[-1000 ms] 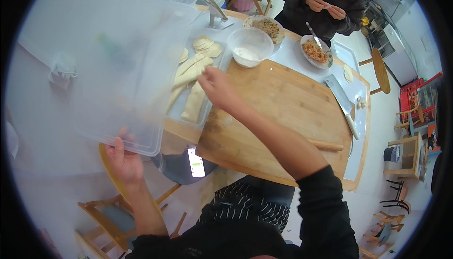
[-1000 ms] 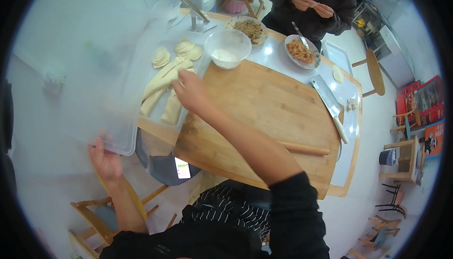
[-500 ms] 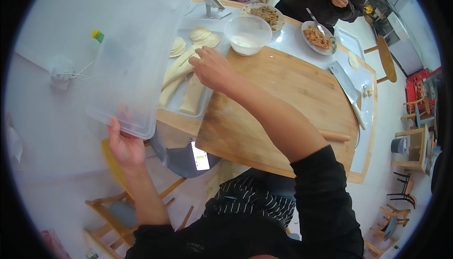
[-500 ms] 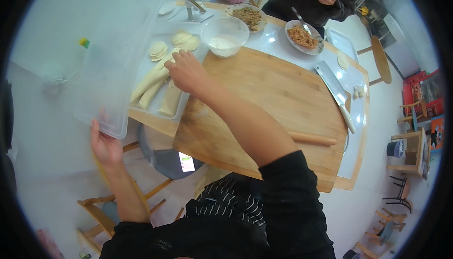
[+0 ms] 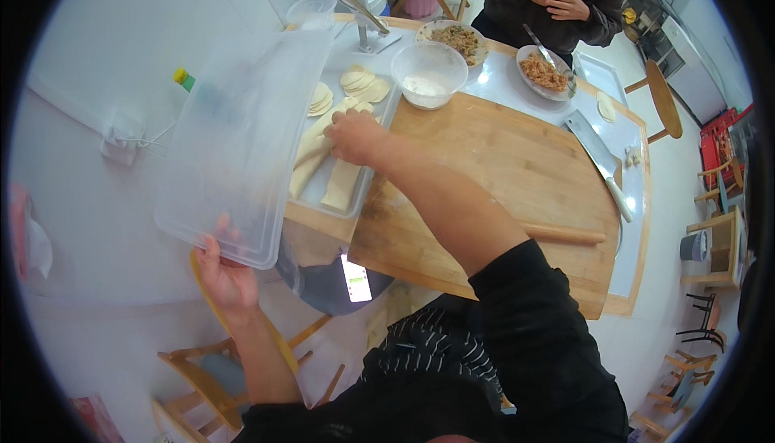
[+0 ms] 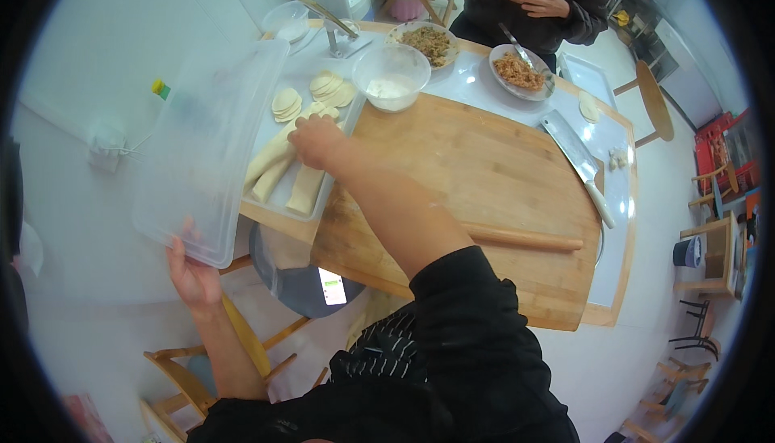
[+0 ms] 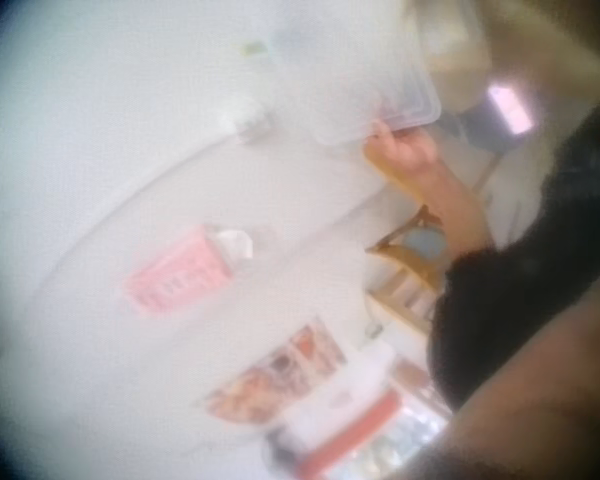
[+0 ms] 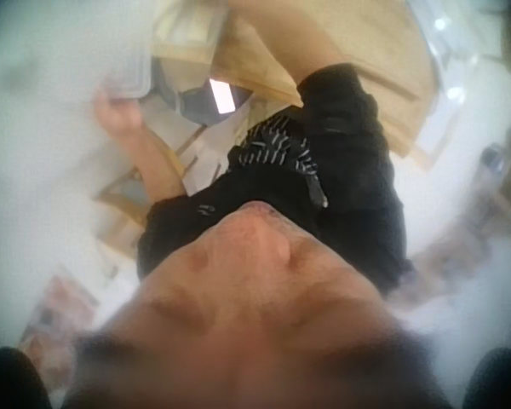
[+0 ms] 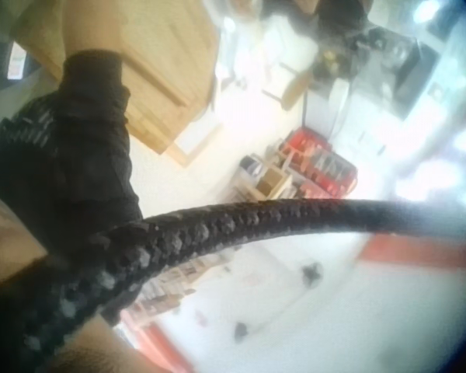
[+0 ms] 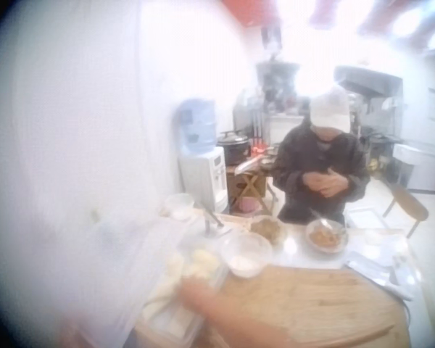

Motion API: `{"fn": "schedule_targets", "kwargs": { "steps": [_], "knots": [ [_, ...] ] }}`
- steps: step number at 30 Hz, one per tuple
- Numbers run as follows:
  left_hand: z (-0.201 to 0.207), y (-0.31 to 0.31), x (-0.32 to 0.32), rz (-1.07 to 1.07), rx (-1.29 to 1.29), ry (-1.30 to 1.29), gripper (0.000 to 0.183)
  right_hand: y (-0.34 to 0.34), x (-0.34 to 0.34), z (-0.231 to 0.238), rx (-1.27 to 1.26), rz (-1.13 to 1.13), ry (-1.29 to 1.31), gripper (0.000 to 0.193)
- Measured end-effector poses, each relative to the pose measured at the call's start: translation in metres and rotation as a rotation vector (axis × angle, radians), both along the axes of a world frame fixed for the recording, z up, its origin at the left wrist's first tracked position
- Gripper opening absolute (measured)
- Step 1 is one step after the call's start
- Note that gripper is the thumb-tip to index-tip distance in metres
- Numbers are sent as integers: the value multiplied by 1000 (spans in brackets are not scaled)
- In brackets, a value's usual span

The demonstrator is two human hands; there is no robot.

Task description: The person rolls small dough pieces into flat discs using a rolling pin on a wooden board, then places them into a container. The person also rolls a long dough log and cuts it into small pieces with a knife.

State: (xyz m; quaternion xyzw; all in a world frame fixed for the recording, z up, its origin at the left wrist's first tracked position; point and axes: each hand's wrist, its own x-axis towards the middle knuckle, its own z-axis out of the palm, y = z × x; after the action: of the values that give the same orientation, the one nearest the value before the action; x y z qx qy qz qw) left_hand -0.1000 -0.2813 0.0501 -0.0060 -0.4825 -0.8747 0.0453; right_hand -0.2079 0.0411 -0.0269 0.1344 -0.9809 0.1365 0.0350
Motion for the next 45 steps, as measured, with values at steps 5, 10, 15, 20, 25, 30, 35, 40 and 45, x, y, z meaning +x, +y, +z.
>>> {"fn": "schedule_targets", "kwargs": {
  "steps": [5, 10, 15, 20, 25, 30, 35, 40, 45],
  "knots": [
    [-4, -7, 1, -21, -12, -23, 41, -9, -2, 7, -121, -58, 20, 32],
    [-7, -5, 2, 26, 0, -52, 40, -40, -9, 45, -217, 12, 10, 24],
    [-6, -10, -5, 27, 42, -19, 38, -78, 4, 92, -23, 71, -87, 20],
    [-2, -20, -12, -39, 221, -19, 33, -63, 27, 141, -91, 157, 4, 18],
    [6, -7, -10, -148, 304, -8, 30, -12, 81, 179, -304, 117, 370, 19],
    [-5, 32, -3, -105, 138, 59, 32, 66, 170, 201, -193, -82, 263, 26],
    [-39, 64, -5, -86, 40, -56, 34, 115, 248, 199, -23, -332, 164, 21],
    [-69, 85, -15, -154, 6, -164, 34, 150, 290, 192, 11, -534, 99, 22],
    [-84, 98, -26, -254, -8, -221, 36, 163, 305, 190, -96, -644, 121, 21]
  ]
}}
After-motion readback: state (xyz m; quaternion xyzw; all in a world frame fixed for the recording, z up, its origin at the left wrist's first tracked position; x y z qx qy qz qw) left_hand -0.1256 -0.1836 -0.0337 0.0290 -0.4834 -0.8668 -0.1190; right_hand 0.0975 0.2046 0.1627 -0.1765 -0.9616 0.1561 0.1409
